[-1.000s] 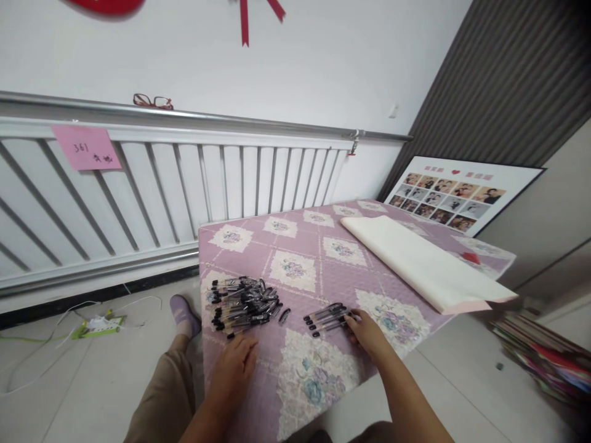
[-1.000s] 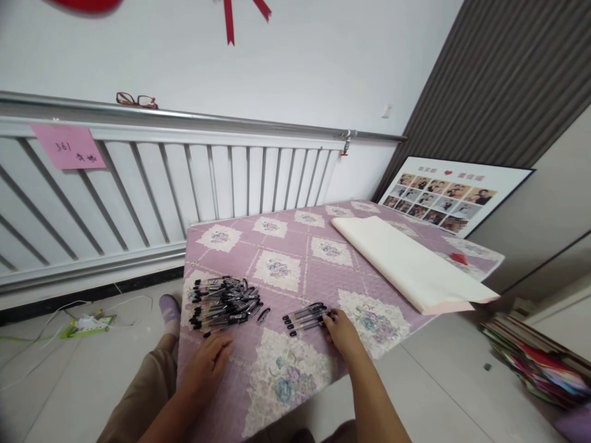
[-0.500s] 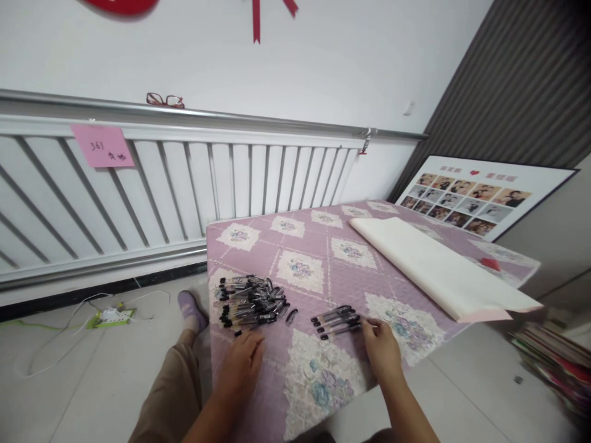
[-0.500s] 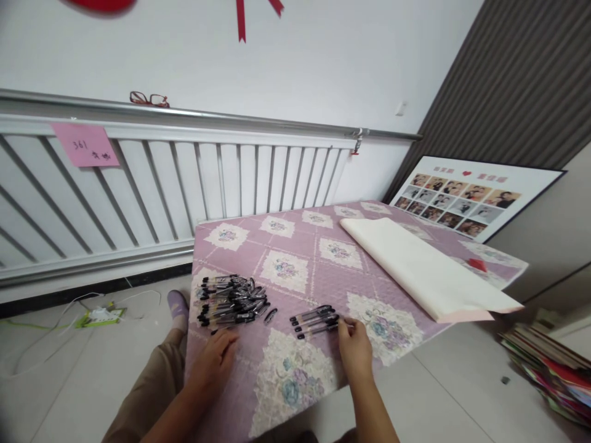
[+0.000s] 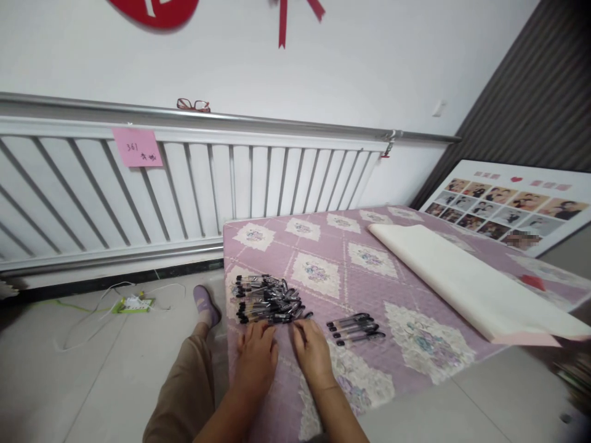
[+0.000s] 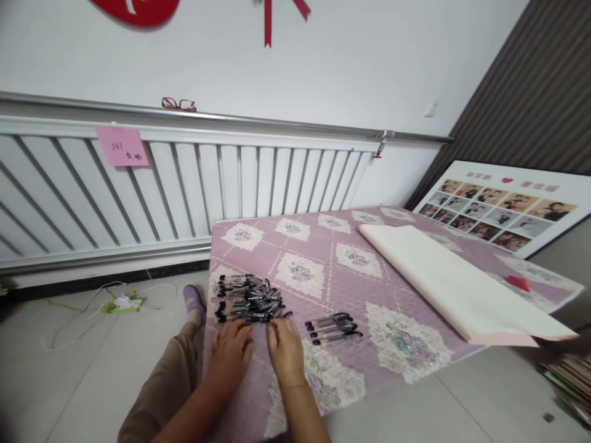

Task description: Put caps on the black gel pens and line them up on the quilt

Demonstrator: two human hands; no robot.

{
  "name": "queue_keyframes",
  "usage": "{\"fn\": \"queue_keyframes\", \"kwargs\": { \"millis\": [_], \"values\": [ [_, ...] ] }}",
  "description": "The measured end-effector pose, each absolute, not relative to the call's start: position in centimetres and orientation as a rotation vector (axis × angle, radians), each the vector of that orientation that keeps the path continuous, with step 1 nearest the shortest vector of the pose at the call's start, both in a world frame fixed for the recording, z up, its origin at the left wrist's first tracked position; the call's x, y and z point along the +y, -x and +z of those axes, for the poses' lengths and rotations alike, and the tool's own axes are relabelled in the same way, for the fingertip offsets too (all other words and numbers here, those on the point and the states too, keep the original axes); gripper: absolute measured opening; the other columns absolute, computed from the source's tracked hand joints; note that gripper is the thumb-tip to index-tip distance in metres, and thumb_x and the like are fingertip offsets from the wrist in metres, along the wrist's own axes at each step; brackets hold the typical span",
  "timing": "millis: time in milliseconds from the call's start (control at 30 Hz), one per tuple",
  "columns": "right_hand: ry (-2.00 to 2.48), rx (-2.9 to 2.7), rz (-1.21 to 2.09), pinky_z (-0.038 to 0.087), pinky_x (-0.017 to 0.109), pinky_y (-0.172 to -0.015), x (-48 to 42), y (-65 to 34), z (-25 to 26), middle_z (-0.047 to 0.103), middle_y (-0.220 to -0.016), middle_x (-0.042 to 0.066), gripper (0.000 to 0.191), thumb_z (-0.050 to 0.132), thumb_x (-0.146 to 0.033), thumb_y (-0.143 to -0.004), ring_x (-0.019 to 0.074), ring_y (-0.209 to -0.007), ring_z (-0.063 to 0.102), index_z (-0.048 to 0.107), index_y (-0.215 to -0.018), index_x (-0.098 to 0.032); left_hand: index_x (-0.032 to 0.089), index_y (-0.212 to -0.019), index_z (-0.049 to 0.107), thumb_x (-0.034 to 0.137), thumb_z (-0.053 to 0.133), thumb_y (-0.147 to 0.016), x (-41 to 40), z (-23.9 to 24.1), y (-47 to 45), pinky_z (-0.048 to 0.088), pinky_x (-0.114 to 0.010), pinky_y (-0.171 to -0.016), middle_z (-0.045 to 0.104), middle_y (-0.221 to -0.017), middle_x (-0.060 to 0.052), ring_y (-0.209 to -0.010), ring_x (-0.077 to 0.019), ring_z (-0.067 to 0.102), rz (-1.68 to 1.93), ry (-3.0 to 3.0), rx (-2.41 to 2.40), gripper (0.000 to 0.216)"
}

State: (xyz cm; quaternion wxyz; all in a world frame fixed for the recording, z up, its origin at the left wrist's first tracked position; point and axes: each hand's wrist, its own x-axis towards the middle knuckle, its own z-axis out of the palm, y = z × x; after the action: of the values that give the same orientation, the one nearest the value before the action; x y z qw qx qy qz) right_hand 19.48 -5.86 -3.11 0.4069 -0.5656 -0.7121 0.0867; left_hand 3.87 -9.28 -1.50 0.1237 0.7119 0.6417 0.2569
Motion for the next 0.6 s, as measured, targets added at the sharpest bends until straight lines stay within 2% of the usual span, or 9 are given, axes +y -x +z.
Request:
{"fn": "queue_keyframes", "kwargs": {
  "millis": [233, 400, 600],
  "values": [
    [1.515, -1.952, 0.073, 0.041, 0.035, -0.083, -5.24, -18.53, -2.58, 0.066, -0.093, 0.007, 0.024, 0.046, -0.016, -0.083, 0.023, -0.092, 0.055, 0.063, -0.1, -0.019, 0.027, -0.109, 0.06, 0.016, 0.048, -0.083, -9.45, -1.26, -3.99, 0.029, -0.044, -0.097, 0.056, -0.115, -0.006, -0.113, -0.0253, 0.044, 0.785, -2.07, 1.888, 0.031],
    [1.567, -1.88, 0.045, 0.04, 0.034, -0.079, -5.43, -18.85, -3.16, 0.067, -0.087, 0.007, 0.021, 0.044, -0.02, -0.086, 0.0223, -0.085, 0.055, 0.063, -0.094, -0.017, 0.027, -0.107, 0.061, 0.016, 0.048, -0.084, -9.55, -1.29, -3.85, 0.03, -0.043, -0.096, 0.056, -0.113, -0.005, -0.109, -0.0245, 0.046, 0.811, -2.048, 1.889, 0.029],
    [1.59, -1.815, 0.009, 0.039, 0.034, -0.08, -5.48, -19.15, -3.33, 0.066, -0.089, 0.007, 0.019, 0.045, -0.022, -0.086, 0.0223, -0.087, 0.055, 0.063, -0.092, -0.019, 0.027, -0.107, 0.061, 0.016, 0.047, -0.084, -9.62, -0.95, -3.91, 0.029, -0.043, -0.096, 0.057, -0.113, -0.005, -0.11, -0.0251, 0.044, 0.738, -2.08, 1.896, 0.028]
  ]
}}
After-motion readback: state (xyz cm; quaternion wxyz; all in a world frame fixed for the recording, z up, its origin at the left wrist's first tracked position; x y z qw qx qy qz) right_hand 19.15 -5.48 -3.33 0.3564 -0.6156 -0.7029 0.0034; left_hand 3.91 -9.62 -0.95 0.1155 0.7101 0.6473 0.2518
